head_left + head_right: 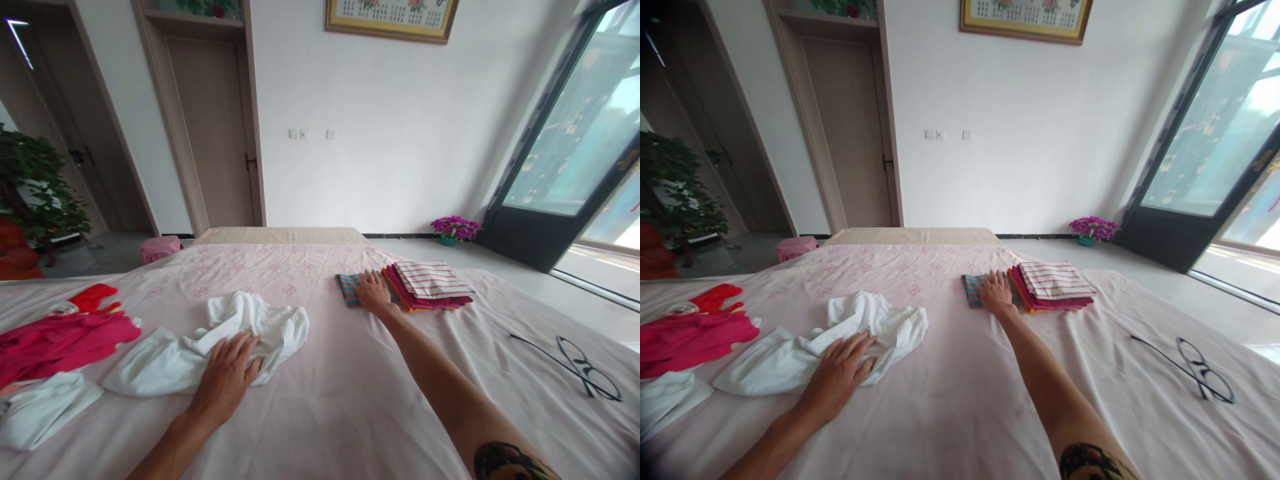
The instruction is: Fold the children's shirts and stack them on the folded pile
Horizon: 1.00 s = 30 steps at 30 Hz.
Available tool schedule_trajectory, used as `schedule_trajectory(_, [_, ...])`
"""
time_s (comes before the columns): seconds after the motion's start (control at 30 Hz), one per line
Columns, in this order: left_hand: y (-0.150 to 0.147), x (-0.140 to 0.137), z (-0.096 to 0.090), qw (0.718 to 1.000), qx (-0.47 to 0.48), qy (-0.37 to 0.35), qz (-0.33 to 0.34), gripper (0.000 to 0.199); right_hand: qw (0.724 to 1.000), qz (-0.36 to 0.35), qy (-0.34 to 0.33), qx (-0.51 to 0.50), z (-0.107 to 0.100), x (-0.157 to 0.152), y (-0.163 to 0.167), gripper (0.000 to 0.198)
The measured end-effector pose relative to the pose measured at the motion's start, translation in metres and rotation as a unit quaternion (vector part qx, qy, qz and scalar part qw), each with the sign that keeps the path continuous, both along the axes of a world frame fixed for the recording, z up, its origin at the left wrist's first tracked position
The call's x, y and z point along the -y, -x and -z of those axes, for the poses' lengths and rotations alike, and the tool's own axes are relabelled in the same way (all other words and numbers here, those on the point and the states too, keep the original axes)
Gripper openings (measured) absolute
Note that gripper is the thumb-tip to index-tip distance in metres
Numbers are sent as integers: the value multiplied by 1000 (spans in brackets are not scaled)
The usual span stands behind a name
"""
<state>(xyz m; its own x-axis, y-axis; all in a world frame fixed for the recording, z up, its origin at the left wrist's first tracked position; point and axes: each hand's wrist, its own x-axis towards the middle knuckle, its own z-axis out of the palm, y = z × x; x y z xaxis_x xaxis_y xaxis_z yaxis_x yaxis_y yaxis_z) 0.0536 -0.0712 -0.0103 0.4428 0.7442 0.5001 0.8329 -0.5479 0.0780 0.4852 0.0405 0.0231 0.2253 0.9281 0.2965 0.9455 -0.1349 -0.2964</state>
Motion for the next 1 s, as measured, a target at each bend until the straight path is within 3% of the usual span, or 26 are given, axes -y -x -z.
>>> schedule_trajectory(0.13, [6, -1, -9, 999, 48, -15, -13, 37, 999, -20, 49, 3, 2, 4, 7, 40])
schedule_trajectory(0.3, [31, -6, -16, 984, 42, -82, -155, 37, 997, -38, 17, 67, -10, 25, 43, 40])
schedule_trajectory(0.43, [54, -15, -15, 966, 4, -7, -258, 42, 984, -162, 50, 46, 0, 62, 93, 42])
schedule_trajectory(0.5, [61, -19, -15, 962, -7, 48, -269, 41, 974, -213, 57, 46, 10, 80, 115, 45])
schedule_trajectory(0.63, [62, -24, -18, 959, -15, 94, -269, 37, 974, -214, 45, 54, 19, 98, 135, 46])
schedule_trajectory(1.0, [70, -34, -6, 967, -15, 94, -238, 38, 978, -204, -3, 46, 15, 105, 135, 39])
